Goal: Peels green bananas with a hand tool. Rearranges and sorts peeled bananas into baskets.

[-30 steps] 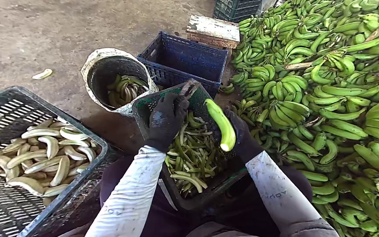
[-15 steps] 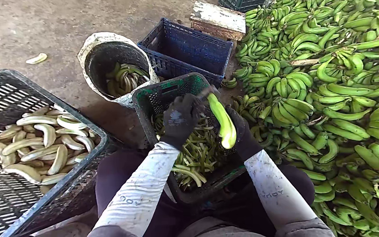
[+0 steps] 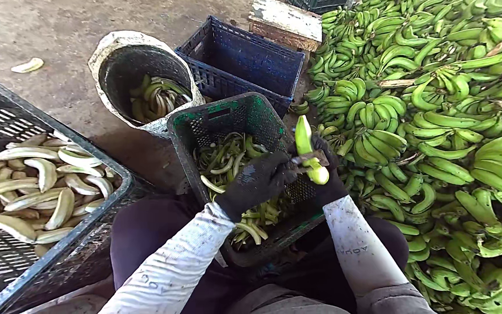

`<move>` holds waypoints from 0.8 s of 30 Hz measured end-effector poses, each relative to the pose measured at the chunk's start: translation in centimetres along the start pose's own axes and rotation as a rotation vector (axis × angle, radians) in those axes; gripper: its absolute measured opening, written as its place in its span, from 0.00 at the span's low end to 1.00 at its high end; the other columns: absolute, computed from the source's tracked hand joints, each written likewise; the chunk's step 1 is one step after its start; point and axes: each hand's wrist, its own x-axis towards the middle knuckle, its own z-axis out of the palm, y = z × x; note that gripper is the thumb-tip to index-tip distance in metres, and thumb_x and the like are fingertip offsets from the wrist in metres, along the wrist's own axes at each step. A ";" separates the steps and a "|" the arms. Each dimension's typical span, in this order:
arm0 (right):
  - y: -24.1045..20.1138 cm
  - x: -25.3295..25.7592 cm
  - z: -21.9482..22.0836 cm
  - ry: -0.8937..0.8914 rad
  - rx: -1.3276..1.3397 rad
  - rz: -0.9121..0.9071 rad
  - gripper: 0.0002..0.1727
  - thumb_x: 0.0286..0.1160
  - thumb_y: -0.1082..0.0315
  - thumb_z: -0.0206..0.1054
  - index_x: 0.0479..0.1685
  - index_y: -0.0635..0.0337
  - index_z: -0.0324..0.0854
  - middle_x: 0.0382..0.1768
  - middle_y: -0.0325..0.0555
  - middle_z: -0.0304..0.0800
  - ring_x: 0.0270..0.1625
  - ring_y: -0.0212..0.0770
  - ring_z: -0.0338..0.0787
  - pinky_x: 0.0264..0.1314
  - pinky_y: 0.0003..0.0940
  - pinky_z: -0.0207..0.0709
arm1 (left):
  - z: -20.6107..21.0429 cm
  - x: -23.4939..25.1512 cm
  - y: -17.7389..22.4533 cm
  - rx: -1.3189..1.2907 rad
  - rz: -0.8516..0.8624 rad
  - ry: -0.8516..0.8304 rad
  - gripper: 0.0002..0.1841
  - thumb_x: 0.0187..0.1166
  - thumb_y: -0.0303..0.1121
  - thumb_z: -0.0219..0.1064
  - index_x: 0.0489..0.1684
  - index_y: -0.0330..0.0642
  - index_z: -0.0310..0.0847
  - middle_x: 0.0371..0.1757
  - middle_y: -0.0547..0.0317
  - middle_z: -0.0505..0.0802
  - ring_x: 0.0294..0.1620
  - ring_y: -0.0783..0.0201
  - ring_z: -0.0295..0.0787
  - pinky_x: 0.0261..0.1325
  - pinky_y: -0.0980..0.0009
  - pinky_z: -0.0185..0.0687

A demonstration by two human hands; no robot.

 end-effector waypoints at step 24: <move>-1.1 -0.8 4.4 -0.332 -0.002 0.366 0.25 0.89 0.47 0.47 0.75 0.48 0.72 0.46 0.46 0.91 0.36 0.37 0.91 0.34 0.32 0.88 | -3.5 1.7 -3.0 0.236 -0.290 0.267 0.21 0.88 0.46 0.61 0.70 0.42 0.79 0.57 0.38 0.89 0.55 0.40 0.89 0.57 0.39 0.83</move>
